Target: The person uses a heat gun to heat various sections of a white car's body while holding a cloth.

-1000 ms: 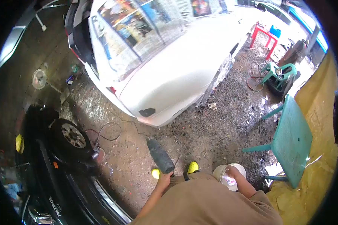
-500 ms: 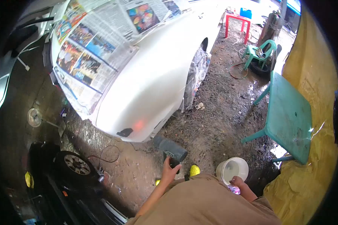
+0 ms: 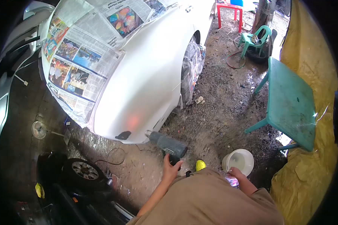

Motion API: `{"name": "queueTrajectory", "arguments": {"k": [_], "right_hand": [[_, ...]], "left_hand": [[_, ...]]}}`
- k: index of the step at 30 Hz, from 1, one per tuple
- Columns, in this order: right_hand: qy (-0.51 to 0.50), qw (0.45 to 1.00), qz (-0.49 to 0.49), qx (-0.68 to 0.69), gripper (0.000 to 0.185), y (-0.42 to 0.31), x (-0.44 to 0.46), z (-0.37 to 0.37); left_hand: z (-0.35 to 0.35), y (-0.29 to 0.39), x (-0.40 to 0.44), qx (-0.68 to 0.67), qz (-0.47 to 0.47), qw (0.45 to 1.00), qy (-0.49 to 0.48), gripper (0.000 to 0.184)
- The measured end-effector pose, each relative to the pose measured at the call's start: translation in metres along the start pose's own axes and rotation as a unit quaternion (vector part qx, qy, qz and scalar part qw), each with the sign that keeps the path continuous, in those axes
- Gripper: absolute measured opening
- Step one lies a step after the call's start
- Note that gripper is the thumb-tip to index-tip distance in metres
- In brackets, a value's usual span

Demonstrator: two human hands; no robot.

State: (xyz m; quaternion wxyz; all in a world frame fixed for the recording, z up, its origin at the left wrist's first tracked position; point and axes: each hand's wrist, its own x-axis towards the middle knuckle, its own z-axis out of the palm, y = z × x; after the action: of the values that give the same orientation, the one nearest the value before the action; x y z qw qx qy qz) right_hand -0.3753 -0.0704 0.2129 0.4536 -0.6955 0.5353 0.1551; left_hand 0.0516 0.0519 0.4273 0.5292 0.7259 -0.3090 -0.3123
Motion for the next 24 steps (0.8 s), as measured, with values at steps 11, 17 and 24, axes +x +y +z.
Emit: {"name": "queueTrajectory", "arguments": {"k": [11,17,24], "right_hand": [[-0.032,0.994,0.075,0.074,0.032,-0.039,0.009,-0.041],[-0.019,0.996,0.051,0.069,0.033,-0.046,0.008,-0.047],[-0.042,0.991,0.056,0.118,0.029,-0.002,0.018,-0.02]], "left_hand": [[-0.015,0.002,-0.027,-0.025,-0.066,0.997,0.028,0.083],[0.009,0.019,0.001,-0.041,-0.053,0.998,-0.012,0.085],[0.035,0.05,0.022,-0.1,-0.06,0.987,-0.107,0.085]]}}
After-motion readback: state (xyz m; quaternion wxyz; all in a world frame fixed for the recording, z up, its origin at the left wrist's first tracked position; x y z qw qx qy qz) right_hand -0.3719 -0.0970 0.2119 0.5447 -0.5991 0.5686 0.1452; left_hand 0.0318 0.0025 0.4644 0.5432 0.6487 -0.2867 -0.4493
